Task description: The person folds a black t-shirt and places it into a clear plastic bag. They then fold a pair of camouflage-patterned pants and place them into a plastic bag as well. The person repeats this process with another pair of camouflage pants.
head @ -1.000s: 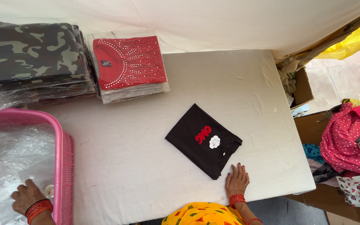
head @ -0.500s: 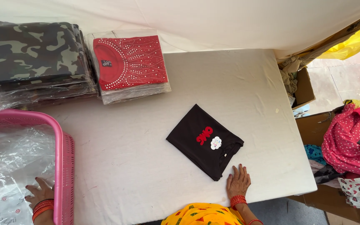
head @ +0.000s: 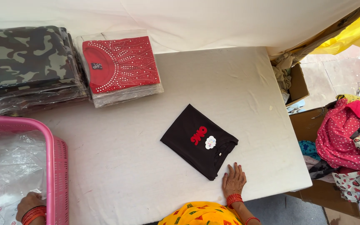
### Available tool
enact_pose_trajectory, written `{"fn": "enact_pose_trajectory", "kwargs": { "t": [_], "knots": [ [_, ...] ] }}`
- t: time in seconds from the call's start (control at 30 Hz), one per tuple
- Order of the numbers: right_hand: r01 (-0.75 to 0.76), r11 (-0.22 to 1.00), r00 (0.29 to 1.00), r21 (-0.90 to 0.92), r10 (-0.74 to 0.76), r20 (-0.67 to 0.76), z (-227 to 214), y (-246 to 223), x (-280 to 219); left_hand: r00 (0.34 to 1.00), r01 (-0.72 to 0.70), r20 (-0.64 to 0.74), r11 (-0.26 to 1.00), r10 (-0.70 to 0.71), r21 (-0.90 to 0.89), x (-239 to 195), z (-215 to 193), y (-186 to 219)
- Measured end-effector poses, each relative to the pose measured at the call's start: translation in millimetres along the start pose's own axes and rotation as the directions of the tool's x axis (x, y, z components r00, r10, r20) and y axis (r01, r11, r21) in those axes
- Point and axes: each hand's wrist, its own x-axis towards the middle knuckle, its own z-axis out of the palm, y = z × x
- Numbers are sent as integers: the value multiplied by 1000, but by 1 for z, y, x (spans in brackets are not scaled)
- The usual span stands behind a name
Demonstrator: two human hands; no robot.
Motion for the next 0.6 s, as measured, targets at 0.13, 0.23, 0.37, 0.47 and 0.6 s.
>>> {"fn": "enact_pose_trajectory", "kwargs": {
  "t": [0.13,0.23,0.37,0.47,0.6],
  "knots": [
    [20,1000,1000,-1,-20,16,-2,4,3,959,52,-207,838,-194,-544,7,8,-35],
    [30,1000,998,7,-31,52,-2,9,5,881,-227,-431,625,-195,-747,-28,-13,-17],
    [-39,999,985,23,34,171,-1,20,12,671,-670,-662,656,334,-348,-139,-88,109],
    [-60,988,979,144,30,201,-6,22,21,385,-866,-625,501,679,11,-227,-60,203],
    [-182,939,953,293,95,288,-14,30,41,271,-910,-222,324,937,257,-310,6,299]
  ]
}}
